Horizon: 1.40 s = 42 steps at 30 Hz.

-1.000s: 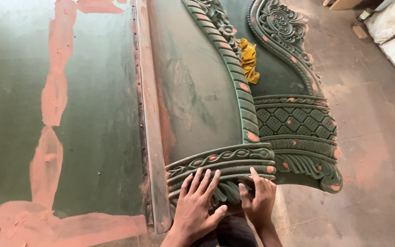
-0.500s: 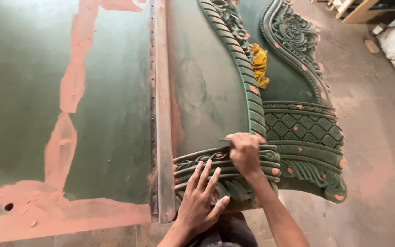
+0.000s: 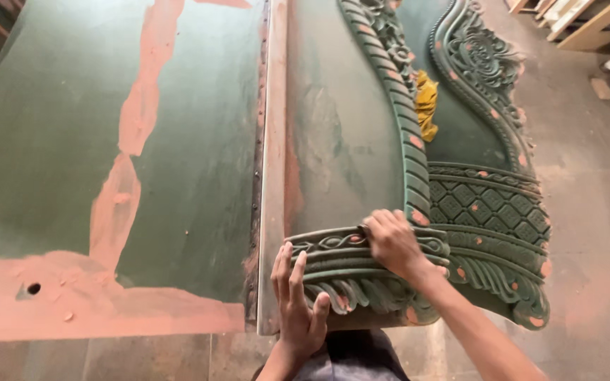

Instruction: The person sands the edge and carved details of a large green wooden panel using a sanding block. The person moves along the panel, smoothing the surface and decorative elements.

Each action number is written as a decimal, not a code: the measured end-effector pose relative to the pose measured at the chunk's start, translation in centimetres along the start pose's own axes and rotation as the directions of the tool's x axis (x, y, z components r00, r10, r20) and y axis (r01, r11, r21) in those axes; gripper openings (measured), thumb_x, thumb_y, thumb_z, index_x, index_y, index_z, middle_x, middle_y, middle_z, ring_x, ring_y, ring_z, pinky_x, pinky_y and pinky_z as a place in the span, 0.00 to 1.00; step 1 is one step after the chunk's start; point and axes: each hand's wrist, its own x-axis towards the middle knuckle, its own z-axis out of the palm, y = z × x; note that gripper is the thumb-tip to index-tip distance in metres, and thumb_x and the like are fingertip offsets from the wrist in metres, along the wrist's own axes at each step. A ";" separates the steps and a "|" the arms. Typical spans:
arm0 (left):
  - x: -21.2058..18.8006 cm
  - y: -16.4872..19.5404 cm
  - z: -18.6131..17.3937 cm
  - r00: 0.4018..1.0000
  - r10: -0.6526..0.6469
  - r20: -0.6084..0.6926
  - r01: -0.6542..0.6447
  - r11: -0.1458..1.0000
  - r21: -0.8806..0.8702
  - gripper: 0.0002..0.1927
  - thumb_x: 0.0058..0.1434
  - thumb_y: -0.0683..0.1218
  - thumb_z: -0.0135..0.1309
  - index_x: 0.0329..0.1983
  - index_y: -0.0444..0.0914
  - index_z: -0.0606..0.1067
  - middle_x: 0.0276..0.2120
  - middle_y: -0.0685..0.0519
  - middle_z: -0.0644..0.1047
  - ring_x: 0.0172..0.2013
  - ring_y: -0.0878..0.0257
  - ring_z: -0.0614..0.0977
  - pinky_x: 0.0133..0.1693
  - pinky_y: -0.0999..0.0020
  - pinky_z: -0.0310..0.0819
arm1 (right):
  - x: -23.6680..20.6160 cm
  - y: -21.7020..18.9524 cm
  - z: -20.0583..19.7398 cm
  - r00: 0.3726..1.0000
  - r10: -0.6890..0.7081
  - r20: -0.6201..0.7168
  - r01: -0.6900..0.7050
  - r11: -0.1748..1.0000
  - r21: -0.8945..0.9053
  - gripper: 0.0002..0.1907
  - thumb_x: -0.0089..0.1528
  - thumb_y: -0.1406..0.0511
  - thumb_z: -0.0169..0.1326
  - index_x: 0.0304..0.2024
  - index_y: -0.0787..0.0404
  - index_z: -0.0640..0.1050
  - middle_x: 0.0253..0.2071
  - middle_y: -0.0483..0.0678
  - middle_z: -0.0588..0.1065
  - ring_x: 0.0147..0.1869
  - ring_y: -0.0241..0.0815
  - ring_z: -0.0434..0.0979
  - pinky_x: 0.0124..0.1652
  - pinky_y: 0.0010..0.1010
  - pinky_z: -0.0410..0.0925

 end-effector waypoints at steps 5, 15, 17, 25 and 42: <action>0.3 0.0 0.8 0.999 -0.042 -0.005 0.042 0.998 0.043 0.33 0.73 0.58 0.40 0.71 0.31 0.61 0.72 0.33 0.59 0.74 0.37 0.58 0.72 0.45 0.48 | 2.5 -4.5 6.0 0.970 -0.243 0.014 0.239 0.962 0.129 0.04 0.54 0.67 0.54 0.32 0.60 0.75 0.33 0.52 0.74 0.40 0.54 0.74 0.43 0.44 0.65; 5.3 -1.1 3.0 0.956 -0.177 0.234 0.043 0.874 0.485 0.31 0.66 0.55 0.49 0.66 0.31 0.64 0.62 0.37 0.69 0.66 0.43 0.65 0.67 0.49 0.51 | -0.5 4.7 -1.0 0.996 -0.071 0.057 0.058 0.977 0.208 0.02 0.59 0.65 0.57 0.34 0.57 0.78 0.33 0.49 0.74 0.40 0.52 0.75 0.41 0.41 0.67; 5.9 -1.1 3.4 0.952 -0.180 0.248 0.039 0.874 0.485 0.31 0.66 0.55 0.49 0.66 0.30 0.64 0.60 0.38 0.71 0.63 0.43 0.67 0.66 0.51 0.53 | 0.5 2.7 1.3 0.992 -0.127 -0.003 0.123 0.962 0.242 0.06 0.55 0.67 0.55 0.35 0.59 0.77 0.34 0.51 0.74 0.41 0.53 0.74 0.42 0.41 0.66; 6.5 -1.0 4.2 0.933 -0.135 0.334 -0.098 0.798 0.595 0.34 0.62 0.56 0.51 0.64 0.28 0.65 0.52 0.42 0.73 0.56 0.46 0.71 0.62 0.49 0.56 | 1.6 3.3 1.8 0.960 -0.233 0.159 0.188 0.949 0.251 0.07 0.54 0.69 0.55 0.36 0.63 0.73 0.36 0.54 0.72 0.43 0.55 0.73 0.43 0.43 0.67; 7.4 -1.8 8.6 0.917 -0.204 0.343 -0.052 0.790 0.610 0.23 0.60 0.56 0.53 0.48 0.32 0.74 0.44 0.45 0.74 0.50 0.48 0.74 0.53 0.52 0.64 | 3.3 11.9 1.4 0.828 0.547 0.126 -0.556 0.829 0.060 0.10 0.64 0.61 0.53 0.40 0.60 0.73 0.33 0.56 0.79 0.39 0.64 0.79 0.39 0.53 0.70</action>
